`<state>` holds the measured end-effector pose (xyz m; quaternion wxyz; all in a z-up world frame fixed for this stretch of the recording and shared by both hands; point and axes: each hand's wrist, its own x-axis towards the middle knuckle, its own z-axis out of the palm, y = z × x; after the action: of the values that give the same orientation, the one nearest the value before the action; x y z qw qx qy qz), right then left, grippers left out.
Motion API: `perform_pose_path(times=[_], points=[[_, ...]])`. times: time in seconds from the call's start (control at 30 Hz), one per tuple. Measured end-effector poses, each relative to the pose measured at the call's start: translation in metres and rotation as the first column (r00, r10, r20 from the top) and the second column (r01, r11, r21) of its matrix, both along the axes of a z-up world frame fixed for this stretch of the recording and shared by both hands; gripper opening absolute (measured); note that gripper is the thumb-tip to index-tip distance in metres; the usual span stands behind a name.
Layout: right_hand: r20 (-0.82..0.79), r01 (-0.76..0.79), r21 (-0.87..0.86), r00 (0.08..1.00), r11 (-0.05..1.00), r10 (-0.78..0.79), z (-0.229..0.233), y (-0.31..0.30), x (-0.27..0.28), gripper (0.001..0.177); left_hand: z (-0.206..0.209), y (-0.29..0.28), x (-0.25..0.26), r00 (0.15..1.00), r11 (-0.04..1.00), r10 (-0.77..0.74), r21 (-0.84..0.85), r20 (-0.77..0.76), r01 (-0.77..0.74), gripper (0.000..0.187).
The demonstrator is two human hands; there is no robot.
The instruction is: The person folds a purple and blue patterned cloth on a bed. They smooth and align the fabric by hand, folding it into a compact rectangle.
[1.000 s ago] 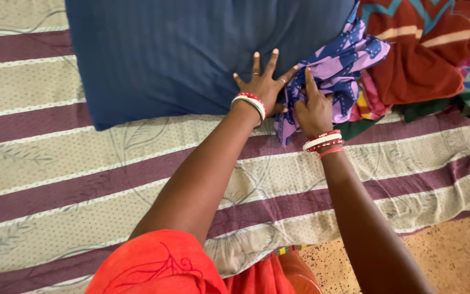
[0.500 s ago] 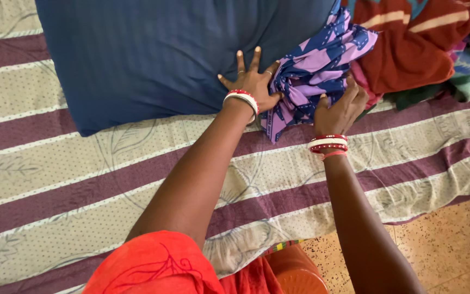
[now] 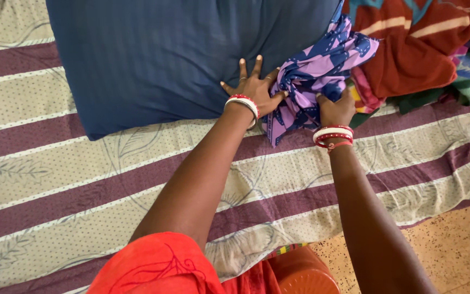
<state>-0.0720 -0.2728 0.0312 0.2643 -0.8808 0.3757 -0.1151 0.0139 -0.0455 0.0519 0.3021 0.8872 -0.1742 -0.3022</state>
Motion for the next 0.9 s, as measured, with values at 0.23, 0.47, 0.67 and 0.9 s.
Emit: perform_pose_path(times=[0.23,0.47,0.67,0.9], points=[[0.225,-0.175,-0.23,0.948,0.957,0.227,0.0,-0.004,0.001,0.06,0.002,-0.001,0.003,1.0,1.0,-0.015,-0.005,-0.023,0.015,0.068],[0.297,-0.338,-0.206,0.873,0.919,0.387,-0.01,-0.004,0.014,0.09,-0.001,0.002,0.007,0.998,1.0,-0.007,-0.028,-0.055,0.006,0.063],[-0.048,-0.262,-0.444,0.962,0.857,0.269,-0.022,-0.005,0.023,0.06,-0.008,0.002,0.007,0.997,0.996,0.037,-0.077,-0.066,-0.042,0.073],[-0.149,-0.225,-0.501,0.974,0.836,0.174,-0.017,0.011,0.028,0.077,-0.002,0.006,0.009,0.996,0.997,0.019,-0.074,-0.083,-0.025,0.083]])
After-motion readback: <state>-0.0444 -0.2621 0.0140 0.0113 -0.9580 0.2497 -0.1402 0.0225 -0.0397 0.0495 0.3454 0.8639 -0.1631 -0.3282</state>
